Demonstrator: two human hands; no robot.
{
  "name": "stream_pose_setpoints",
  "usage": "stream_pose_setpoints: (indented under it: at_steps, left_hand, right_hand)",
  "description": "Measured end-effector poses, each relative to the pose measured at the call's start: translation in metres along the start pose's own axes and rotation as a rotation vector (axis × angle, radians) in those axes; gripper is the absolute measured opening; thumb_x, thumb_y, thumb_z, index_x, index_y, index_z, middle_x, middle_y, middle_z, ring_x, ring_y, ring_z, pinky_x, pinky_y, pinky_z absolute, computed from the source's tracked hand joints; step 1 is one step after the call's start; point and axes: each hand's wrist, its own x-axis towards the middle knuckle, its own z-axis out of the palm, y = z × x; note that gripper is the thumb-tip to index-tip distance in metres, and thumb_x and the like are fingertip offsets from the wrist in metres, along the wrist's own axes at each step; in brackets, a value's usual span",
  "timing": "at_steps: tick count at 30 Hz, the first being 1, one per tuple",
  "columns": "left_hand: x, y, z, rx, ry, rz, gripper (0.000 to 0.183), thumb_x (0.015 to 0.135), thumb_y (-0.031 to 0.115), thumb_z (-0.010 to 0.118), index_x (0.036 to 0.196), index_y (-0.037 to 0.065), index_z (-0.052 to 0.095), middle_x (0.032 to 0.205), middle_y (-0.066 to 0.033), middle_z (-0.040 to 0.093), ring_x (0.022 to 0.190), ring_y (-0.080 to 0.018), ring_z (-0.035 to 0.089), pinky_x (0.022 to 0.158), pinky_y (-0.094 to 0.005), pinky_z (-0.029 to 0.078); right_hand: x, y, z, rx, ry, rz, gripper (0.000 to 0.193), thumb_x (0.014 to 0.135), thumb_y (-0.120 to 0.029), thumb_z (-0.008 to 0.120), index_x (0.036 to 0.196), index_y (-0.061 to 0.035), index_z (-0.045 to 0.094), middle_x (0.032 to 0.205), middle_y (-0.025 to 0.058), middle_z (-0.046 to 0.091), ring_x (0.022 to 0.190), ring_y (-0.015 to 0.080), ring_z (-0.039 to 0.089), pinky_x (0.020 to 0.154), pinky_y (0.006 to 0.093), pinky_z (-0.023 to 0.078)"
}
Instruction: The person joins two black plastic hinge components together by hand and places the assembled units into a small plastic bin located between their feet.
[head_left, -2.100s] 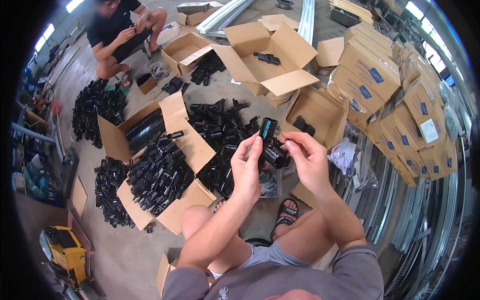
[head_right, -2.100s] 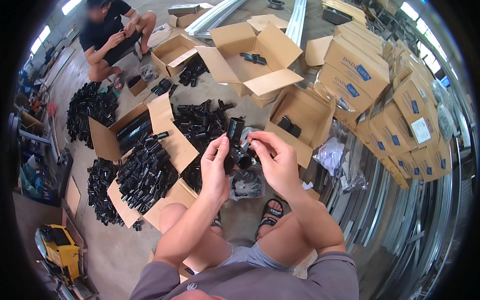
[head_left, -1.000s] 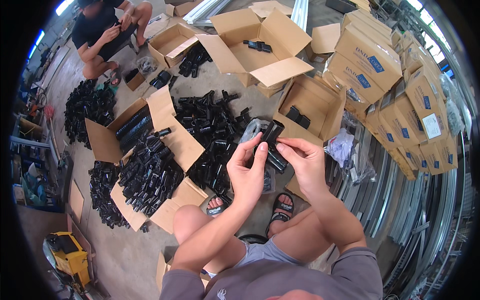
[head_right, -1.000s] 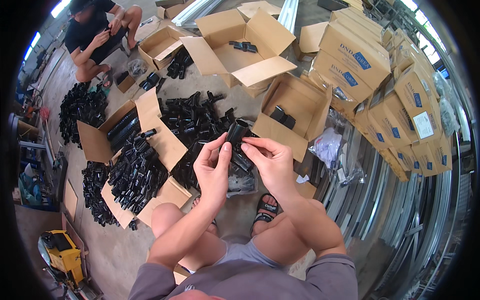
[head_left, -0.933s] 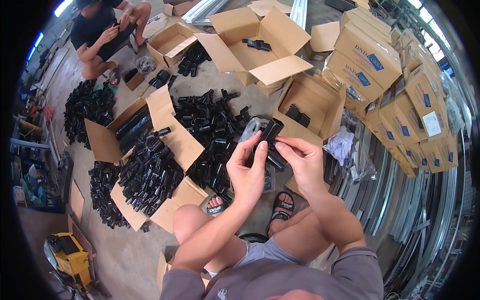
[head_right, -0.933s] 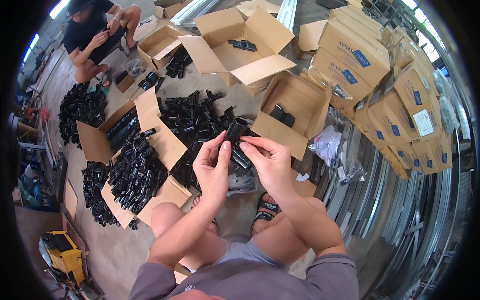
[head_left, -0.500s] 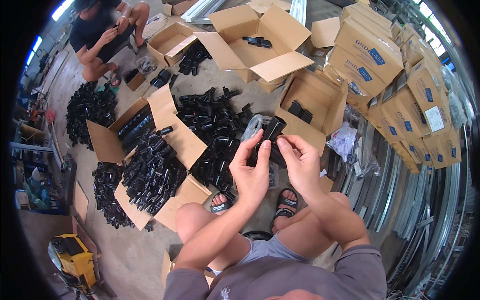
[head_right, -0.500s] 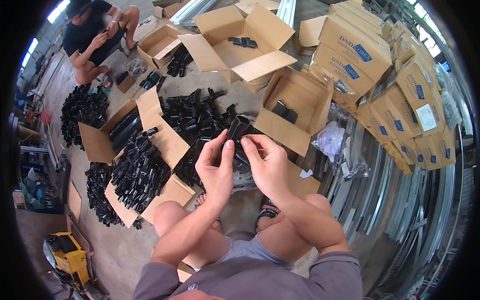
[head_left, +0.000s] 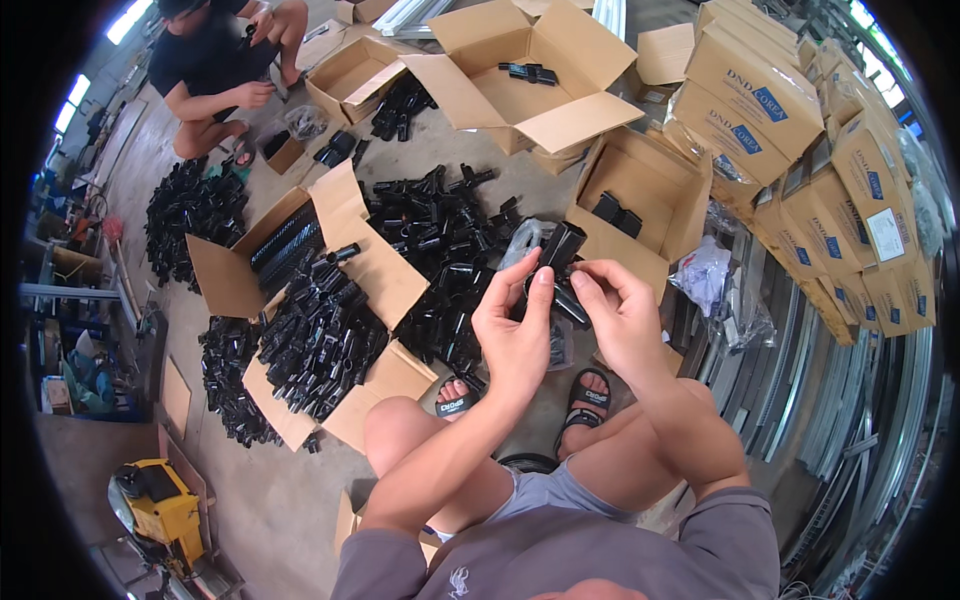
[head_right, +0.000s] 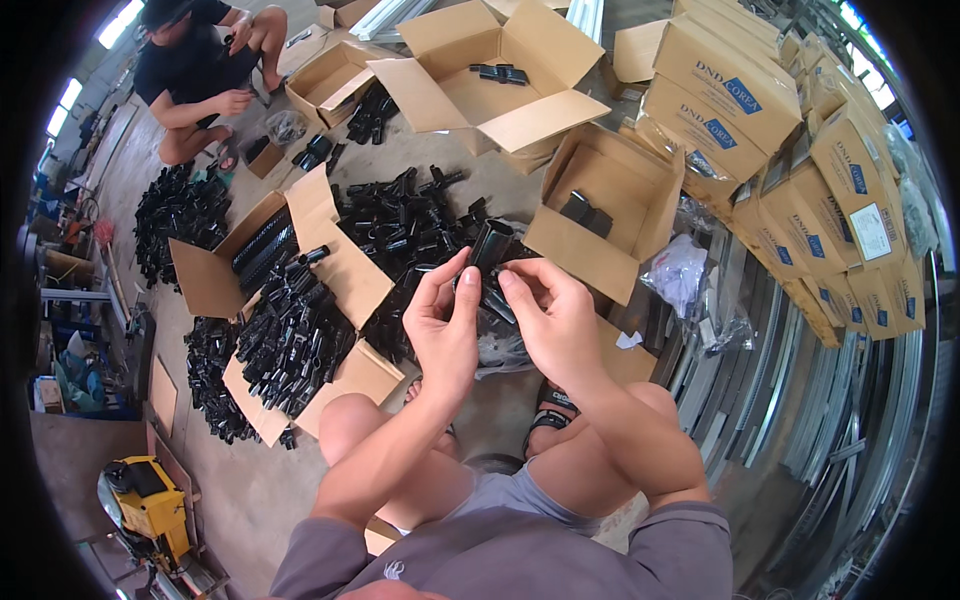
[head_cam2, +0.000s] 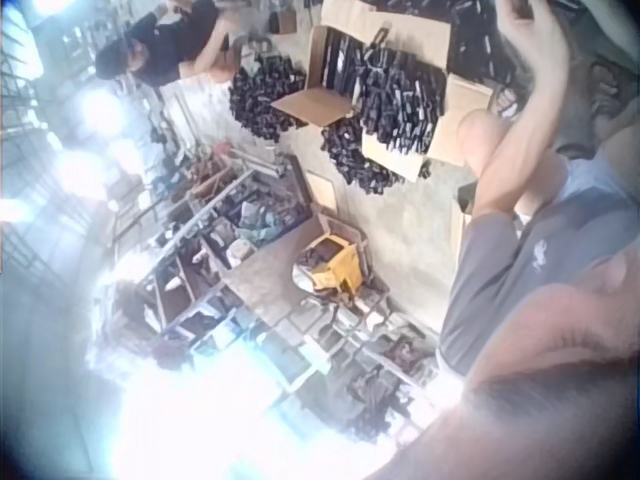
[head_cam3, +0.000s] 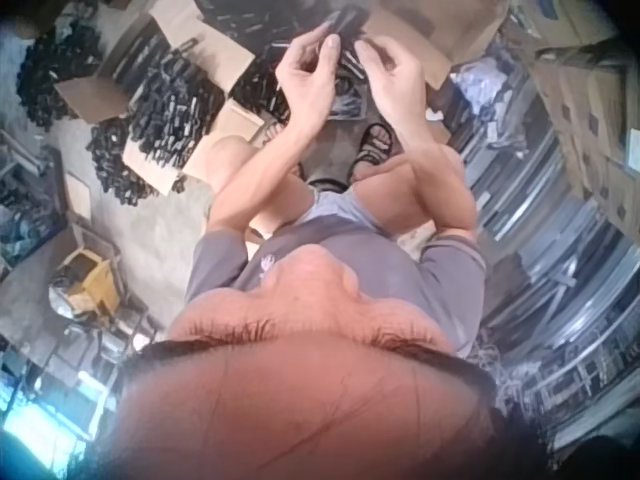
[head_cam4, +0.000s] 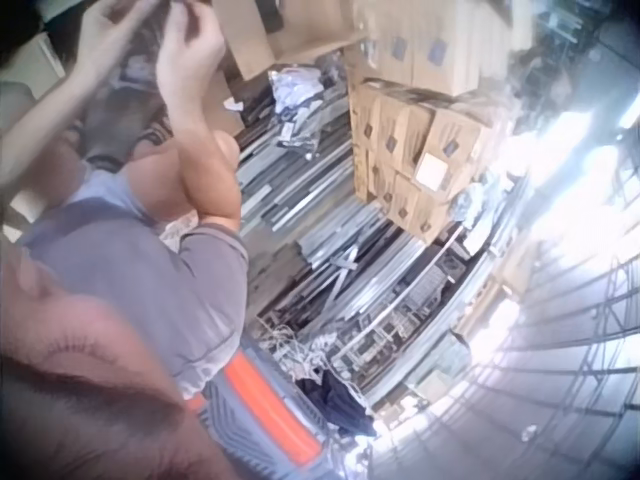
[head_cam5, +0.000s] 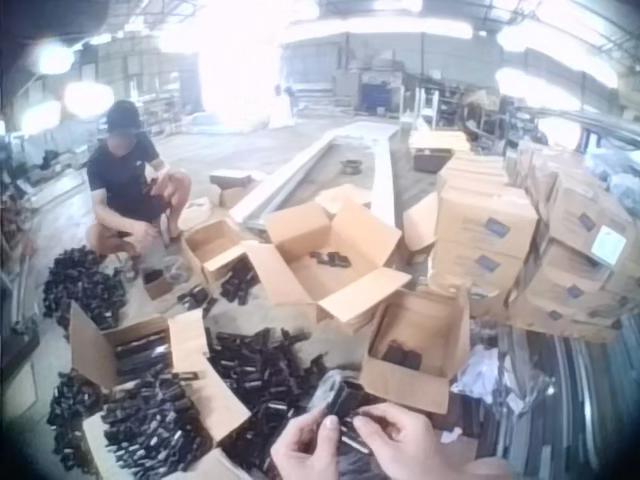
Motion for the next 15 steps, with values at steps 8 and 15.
stream_pose_setpoints:
  at_steps: [8, 15]
  left_hand:
    - [-0.003, -0.007, -0.003, 0.006, 0.005, -0.011, 0.028, 0.096, 0.009, 0.068, 0.122, -0.003, 0.066, 0.110, -0.0096, 0.071, 0.097, -0.0083, 0.063, 0.084, -0.0221, 0.050]
    - [-0.007, -0.003, 0.001, -0.020, 0.018, -0.106, 0.028, 0.097, 0.006, 0.066, 0.122, -0.003, 0.065, 0.111, -0.0105, 0.071, 0.099, -0.0106, 0.065, 0.087, -0.0244, 0.052]
  right_hand:
    - [0.003, 0.002, -0.003, -0.315, -0.028, 0.076, 0.018, 0.096, -0.014, 0.066, 0.099, 0.0026, 0.068, 0.084, 0.0036, 0.070, 0.077, 0.0051, 0.062, 0.069, 0.0239, 0.049]
    - [0.003, 0.006, -0.004, -0.001, -0.012, -0.027, 0.013, 0.093, -0.011, 0.069, 0.099, 0.0011, 0.068, 0.085, 0.0038, 0.070, 0.078, 0.0064, 0.063, 0.071, 0.0231, 0.050]
